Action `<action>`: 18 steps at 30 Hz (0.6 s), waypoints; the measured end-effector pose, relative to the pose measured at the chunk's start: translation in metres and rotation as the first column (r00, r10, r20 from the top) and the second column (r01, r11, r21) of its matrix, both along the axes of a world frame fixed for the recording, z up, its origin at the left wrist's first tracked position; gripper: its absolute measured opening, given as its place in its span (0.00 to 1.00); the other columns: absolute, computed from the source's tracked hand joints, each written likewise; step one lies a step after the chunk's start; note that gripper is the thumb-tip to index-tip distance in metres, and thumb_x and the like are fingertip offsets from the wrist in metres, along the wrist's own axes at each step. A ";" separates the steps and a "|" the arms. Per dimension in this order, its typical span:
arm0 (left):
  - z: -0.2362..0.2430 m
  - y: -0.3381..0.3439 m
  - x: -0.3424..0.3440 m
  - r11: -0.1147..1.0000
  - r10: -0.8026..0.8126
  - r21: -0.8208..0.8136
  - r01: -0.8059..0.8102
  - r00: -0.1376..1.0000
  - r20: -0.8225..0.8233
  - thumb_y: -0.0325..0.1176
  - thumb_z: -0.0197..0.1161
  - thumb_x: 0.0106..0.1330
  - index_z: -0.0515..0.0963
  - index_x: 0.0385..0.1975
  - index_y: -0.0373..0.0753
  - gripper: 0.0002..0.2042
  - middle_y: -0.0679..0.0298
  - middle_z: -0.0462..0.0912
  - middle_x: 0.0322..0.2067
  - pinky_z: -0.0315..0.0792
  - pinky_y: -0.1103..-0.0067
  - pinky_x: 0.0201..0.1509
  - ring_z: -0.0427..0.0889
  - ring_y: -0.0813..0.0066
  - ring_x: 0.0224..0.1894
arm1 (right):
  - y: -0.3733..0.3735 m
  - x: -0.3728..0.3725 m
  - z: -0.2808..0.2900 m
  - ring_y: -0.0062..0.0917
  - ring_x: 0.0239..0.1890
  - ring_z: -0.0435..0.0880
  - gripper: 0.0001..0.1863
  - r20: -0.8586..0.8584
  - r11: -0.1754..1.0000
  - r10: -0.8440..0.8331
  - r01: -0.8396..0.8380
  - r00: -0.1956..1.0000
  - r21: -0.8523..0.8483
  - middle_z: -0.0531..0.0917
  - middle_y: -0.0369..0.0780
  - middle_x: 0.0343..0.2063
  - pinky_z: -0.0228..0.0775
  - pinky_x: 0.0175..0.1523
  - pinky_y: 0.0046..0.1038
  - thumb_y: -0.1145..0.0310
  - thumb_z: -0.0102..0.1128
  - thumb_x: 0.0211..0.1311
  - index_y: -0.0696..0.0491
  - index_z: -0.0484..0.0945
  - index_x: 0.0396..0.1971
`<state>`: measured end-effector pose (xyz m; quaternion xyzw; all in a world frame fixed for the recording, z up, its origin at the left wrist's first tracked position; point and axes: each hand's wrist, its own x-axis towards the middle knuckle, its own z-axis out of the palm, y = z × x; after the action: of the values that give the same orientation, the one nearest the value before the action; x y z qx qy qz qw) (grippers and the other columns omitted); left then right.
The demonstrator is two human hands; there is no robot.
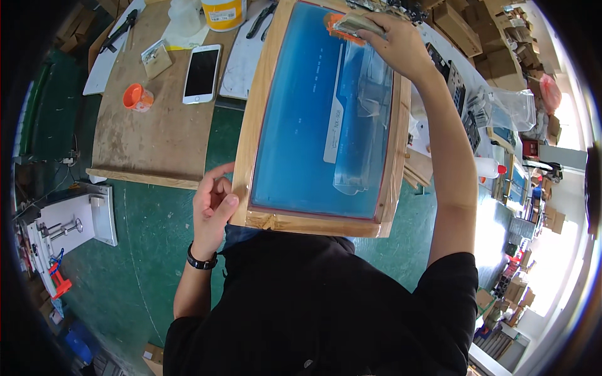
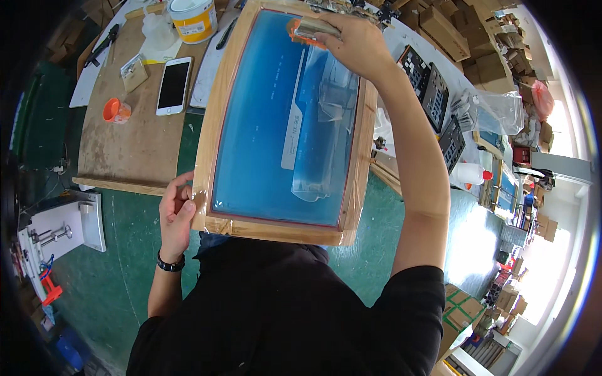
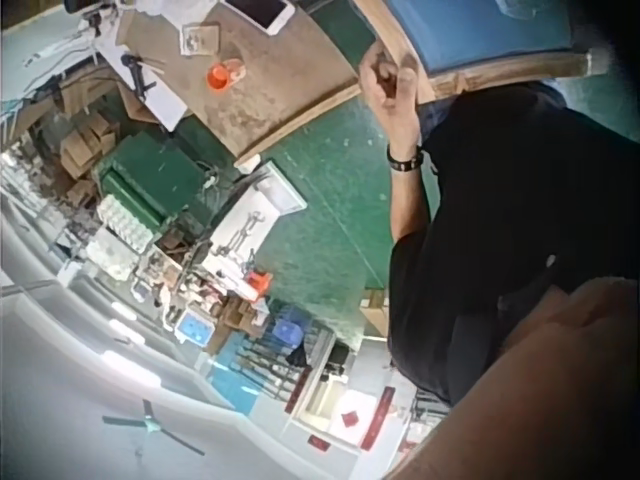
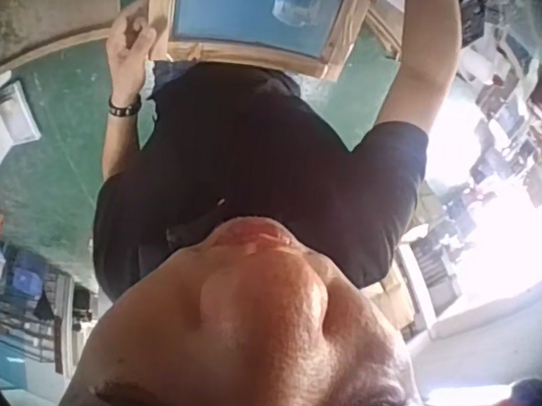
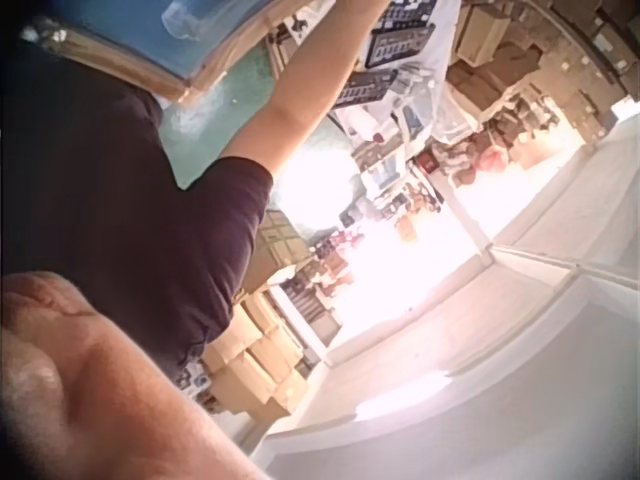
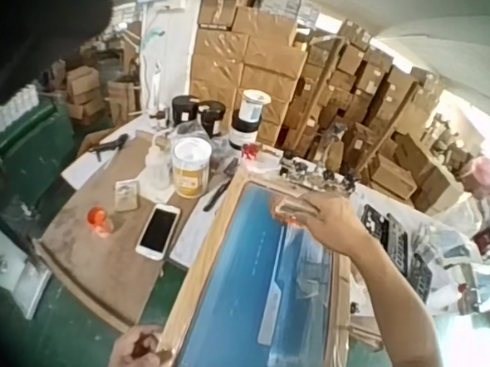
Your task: The recorder applies orange ink to a screen printing frame and uses a squeegee to spread it over the design area.
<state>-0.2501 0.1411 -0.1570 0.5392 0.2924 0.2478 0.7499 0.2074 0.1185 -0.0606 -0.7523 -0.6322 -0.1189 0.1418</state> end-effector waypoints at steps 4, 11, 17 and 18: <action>-0.003 0.000 -0.001 1.000 0.003 -0.004 -0.003 1.000 0.011 0.29 0.63 0.69 0.72 0.69 0.32 0.27 0.74 0.69 0.28 0.55 0.90 0.32 0.63 0.86 0.28 | -0.036 -0.038 0.007 0.33 0.34 0.85 0.16 -0.114 0.998 0.008 -0.015 0.994 -0.057 0.91 0.42 0.43 0.76 0.41 0.32 0.67 0.69 0.69 0.55 0.87 0.54; -0.006 -0.001 -0.002 1.000 0.017 -0.016 -0.017 0.999 0.045 0.31 0.63 0.68 0.71 0.70 0.32 0.28 0.74 0.69 0.28 0.54 0.90 0.34 0.62 0.86 0.29 | -0.111 -0.124 0.020 0.30 0.37 0.83 0.20 -0.162 0.966 0.247 -0.255 0.955 -0.030 0.89 0.40 0.39 0.72 0.49 0.31 0.78 0.75 0.54 0.58 0.87 0.50; -0.011 0.000 -0.004 0.999 0.006 -0.036 -0.003 0.996 0.084 0.29 0.63 0.69 0.71 0.70 0.32 0.28 0.74 0.69 0.28 0.55 0.90 0.34 0.63 0.86 0.29 | -0.161 -0.194 0.027 0.30 0.38 0.86 0.18 -0.257 0.943 0.310 -0.331 0.915 -0.042 0.89 0.39 0.40 0.73 0.52 0.33 0.75 0.72 0.52 0.57 0.86 0.46; -0.012 0.000 -0.004 0.999 0.011 -0.037 -0.008 0.996 0.087 0.29 0.63 0.69 0.71 0.70 0.32 0.28 0.74 0.69 0.28 0.55 0.90 0.35 0.63 0.86 0.29 | -0.166 -0.198 0.029 0.30 0.38 0.86 0.16 -0.265 0.936 0.311 -0.342 0.913 -0.081 0.88 0.39 0.40 0.73 0.52 0.32 0.74 0.71 0.56 0.58 0.85 0.46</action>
<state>-0.2537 0.1413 -0.1685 0.5125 0.2663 0.2691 0.7707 0.0098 -0.0471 -0.0313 -0.6522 -0.7327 0.0417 0.1901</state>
